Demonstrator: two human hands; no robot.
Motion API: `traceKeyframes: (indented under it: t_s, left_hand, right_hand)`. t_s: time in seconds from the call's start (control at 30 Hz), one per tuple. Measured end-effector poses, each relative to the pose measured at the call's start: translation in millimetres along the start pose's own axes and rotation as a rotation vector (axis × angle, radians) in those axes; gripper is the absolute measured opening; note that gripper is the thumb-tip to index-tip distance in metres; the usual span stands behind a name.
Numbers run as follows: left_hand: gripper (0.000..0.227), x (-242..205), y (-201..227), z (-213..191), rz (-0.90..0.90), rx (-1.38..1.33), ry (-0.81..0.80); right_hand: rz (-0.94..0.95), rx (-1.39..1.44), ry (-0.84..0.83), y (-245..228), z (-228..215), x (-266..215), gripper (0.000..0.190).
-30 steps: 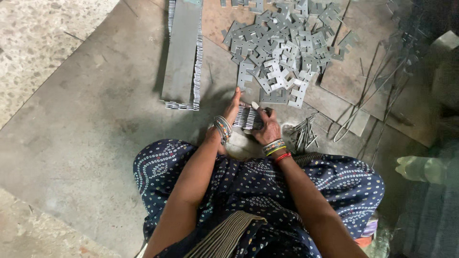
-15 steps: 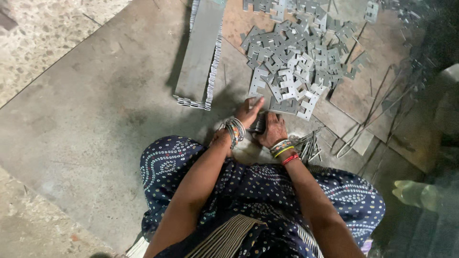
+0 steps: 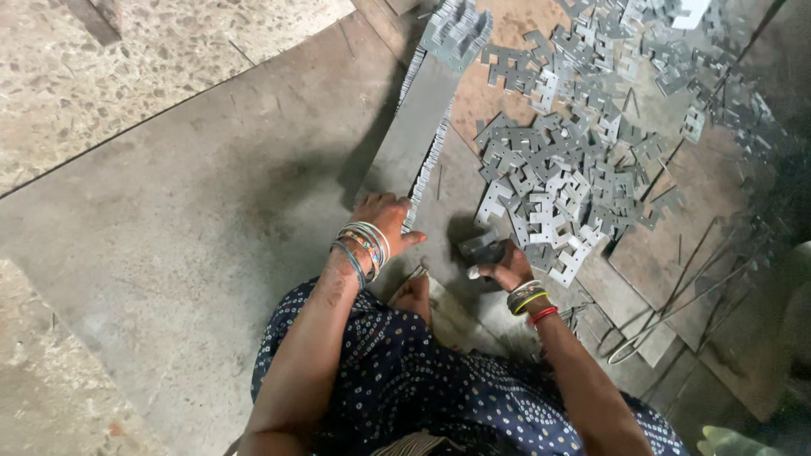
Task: The person sits on the floor and sorts small metal brackets from a large pile. They pick up brackets one by one, align them, and place them into a neat stack. The person continues this repetitive sorting process throughout the video.
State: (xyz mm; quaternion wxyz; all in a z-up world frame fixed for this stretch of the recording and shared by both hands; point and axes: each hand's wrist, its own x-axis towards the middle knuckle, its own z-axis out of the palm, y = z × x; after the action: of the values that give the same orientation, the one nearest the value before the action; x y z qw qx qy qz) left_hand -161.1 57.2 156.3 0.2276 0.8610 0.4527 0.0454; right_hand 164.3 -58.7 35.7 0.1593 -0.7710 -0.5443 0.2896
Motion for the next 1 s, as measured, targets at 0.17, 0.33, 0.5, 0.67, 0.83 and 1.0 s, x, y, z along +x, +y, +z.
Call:
traceKeyframes:
  t_s: [0.17, 0.33, 0.5, 0.67, 0.83, 1.0]
  left_hand:
    - [0.06, 12, -22, -5, -0.047, -0.088, -0.238]
    - [0.068, 18, -30, -7, -0.025, -0.08, -0.283]
    - [0.066, 19, -24, -15, -0.056, -0.041, -0.331]
    - [0.062, 21, -20, -21, -0.089, -0.06, -0.349]
    - [0.06, 24, -13, -21, -0.079, -0.051, -0.306]
    - [0.059, 23, -9, -26, -0.11, -0.062, -0.313]
  right_hand:
    - [0.056, 0.532, -0.012, -40, -24, 86, 0.059]
    - [-0.258, -0.071, 0.266, -155, -77, 188, 0.097]
    - [-0.262, -0.519, 0.136, -241, -73, 263, 0.096]
    - [-0.44, -0.553, 0.109, -221, -57, 280, 0.092]
    - [-0.686, -0.581, 0.407, -180, -41, 266, 0.086]
    - [-0.615, -0.637, 0.428, -194, -45, 290, 0.095]
